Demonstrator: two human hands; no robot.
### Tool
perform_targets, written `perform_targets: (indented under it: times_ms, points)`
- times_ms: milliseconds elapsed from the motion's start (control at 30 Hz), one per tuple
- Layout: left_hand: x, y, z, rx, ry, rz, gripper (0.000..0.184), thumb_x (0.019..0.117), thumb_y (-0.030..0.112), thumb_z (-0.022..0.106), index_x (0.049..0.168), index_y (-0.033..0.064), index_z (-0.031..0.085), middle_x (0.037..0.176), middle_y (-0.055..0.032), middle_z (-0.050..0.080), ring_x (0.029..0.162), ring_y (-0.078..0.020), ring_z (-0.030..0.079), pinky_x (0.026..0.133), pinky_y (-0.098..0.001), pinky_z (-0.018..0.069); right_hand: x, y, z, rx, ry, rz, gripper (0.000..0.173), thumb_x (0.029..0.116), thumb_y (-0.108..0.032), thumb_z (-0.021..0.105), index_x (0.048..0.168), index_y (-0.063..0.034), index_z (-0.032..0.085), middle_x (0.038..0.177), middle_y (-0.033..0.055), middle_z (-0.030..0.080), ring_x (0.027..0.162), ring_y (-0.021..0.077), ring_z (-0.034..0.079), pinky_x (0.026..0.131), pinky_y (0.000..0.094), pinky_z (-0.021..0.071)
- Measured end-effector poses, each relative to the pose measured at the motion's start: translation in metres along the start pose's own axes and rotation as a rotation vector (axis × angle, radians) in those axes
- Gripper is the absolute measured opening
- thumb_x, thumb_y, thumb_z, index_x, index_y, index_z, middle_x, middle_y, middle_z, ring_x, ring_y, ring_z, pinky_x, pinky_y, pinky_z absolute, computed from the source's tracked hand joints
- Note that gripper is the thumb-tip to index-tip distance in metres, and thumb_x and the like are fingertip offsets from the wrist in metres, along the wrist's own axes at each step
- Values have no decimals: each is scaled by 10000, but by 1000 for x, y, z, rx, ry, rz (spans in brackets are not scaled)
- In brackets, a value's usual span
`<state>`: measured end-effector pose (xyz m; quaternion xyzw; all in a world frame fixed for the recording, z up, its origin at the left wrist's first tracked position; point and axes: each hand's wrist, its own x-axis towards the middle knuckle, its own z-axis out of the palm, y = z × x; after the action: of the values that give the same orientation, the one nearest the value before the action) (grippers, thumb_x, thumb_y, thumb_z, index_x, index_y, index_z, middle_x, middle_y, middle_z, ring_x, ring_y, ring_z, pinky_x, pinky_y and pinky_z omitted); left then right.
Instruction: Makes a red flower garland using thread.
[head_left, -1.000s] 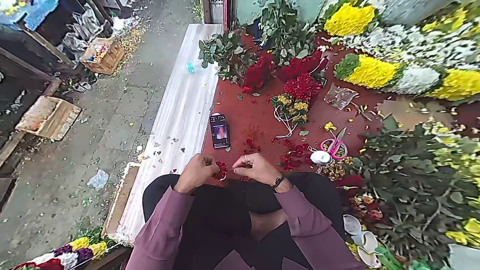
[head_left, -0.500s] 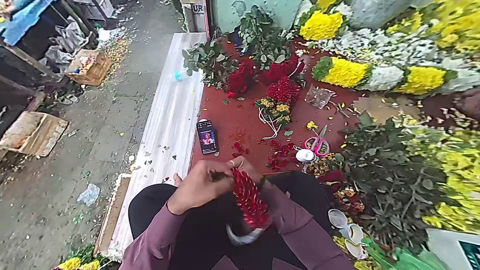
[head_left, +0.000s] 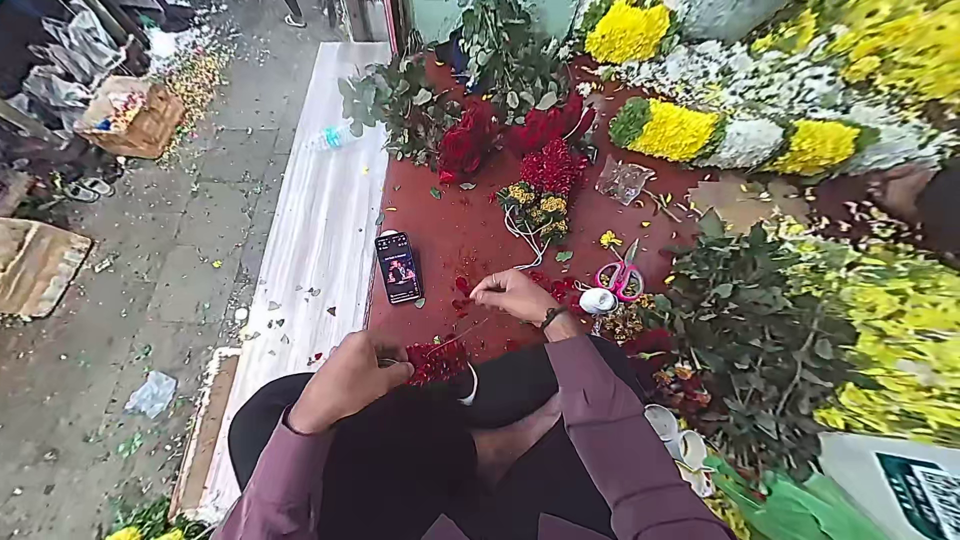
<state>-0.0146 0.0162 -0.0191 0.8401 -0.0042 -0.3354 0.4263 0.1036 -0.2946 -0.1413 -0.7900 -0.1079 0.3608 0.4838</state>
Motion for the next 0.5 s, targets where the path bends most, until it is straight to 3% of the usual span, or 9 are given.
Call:
perform_targets:
  times_ms: [67,133,233,300,400,500]
  points:
    - [2,-2,5,-27,6,12,131,904,327,719,869,204,748,748,83,709,647,-66,650,612,-366,555,27,11,5,-233,204,174,173,997,-240,661,1036,-119,779,982,118,751,912,303,715,816,598,559]
    - [6,-5,8,-54,29,14,120,914,311,721,875,201,749,756,86,718,655,-60,666,624,-345,579,48,28,24,-397,308,212,158,945,-290,698,1002,-165,776,957,115,749,888,341,715,752,655,550]
    - [10,-15,10,-66,93,-21,136,917,315,713,868,190,733,744,69,707,645,-74,659,621,-353,573,70,50,53,-564,332,163,219,853,-314,800,1005,-168,742,1007,123,707,927,362,681,748,641,553]
    - [10,-18,10,-68,111,-53,143,917,319,712,874,184,734,747,58,715,649,-89,672,635,-379,583,80,46,58,-548,309,228,207,813,-230,817,990,-153,741,972,140,714,893,384,689,701,653,550]
    - [8,-16,9,-87,108,-48,139,926,309,701,877,182,730,741,65,708,646,-75,664,631,-354,577,88,41,48,-269,328,284,182,840,-143,782,1020,-134,760,889,143,725,803,354,692,684,623,552]
    - [10,-13,12,-96,118,11,124,916,292,699,844,193,720,696,92,672,598,-38,614,572,-291,533,94,51,31,-9,306,260,310,890,-24,674,1179,-118,737,994,120,754,792,245,740,745,482,633]
